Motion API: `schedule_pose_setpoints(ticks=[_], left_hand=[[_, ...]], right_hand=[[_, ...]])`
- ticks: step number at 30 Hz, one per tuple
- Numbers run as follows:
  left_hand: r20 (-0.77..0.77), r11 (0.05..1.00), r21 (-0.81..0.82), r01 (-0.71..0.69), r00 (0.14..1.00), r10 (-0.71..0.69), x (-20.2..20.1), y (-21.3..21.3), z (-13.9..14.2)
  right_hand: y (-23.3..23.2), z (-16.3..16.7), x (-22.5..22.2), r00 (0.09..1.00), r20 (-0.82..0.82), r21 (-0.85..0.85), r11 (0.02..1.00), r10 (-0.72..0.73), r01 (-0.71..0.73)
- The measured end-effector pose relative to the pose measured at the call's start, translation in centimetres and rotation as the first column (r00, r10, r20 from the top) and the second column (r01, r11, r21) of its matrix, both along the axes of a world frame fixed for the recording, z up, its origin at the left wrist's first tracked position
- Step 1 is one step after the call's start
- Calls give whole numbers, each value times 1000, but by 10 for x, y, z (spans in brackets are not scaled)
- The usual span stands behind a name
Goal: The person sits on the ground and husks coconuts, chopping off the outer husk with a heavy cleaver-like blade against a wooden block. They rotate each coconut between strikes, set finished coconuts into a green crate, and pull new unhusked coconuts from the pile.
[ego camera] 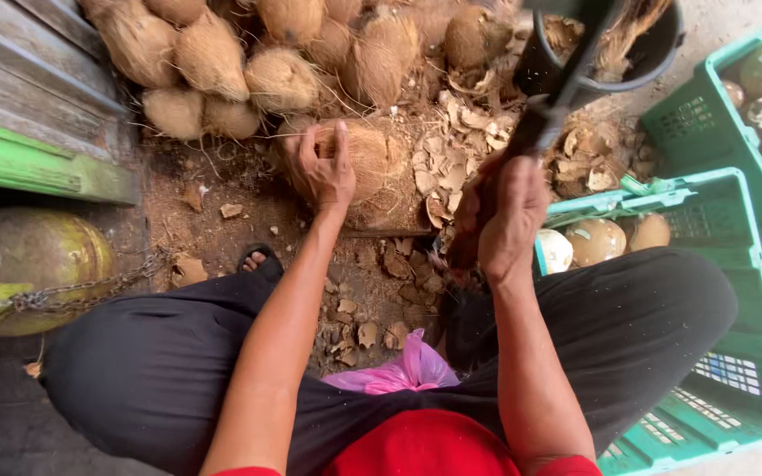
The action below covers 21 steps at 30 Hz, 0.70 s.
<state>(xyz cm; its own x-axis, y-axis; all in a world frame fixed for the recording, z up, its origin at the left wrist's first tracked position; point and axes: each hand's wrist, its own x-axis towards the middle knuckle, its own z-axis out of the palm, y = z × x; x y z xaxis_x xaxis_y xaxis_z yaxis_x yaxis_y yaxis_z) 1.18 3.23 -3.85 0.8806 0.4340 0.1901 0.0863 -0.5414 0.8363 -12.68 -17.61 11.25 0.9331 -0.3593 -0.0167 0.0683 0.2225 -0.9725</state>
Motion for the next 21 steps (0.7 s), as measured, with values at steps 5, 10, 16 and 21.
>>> schedule_pose_setpoints(ticks=[5, 10, 16, 21], left_hand=[[58, 996, 82, -20, 998, 15, 6, -3, -2], [353, 806, 569, -162, 934, -61, 4, 5, 20], [-107, 940, 224, 257, 965, -238, 17, 6, 25], [-162, 984, 170, 47, 987, -20, 34, 3, 15]], right_hand=[[42, -54, 6, 951, -267, -114, 974, 157, -193], [43, -105, 11, 727, -586, -75, 869, 359, -489], [28, -53, 17, 862, -461, -164, 934, 211, -317], [8, -17, 20, 985, 134, -75, 993, 104, -95]])
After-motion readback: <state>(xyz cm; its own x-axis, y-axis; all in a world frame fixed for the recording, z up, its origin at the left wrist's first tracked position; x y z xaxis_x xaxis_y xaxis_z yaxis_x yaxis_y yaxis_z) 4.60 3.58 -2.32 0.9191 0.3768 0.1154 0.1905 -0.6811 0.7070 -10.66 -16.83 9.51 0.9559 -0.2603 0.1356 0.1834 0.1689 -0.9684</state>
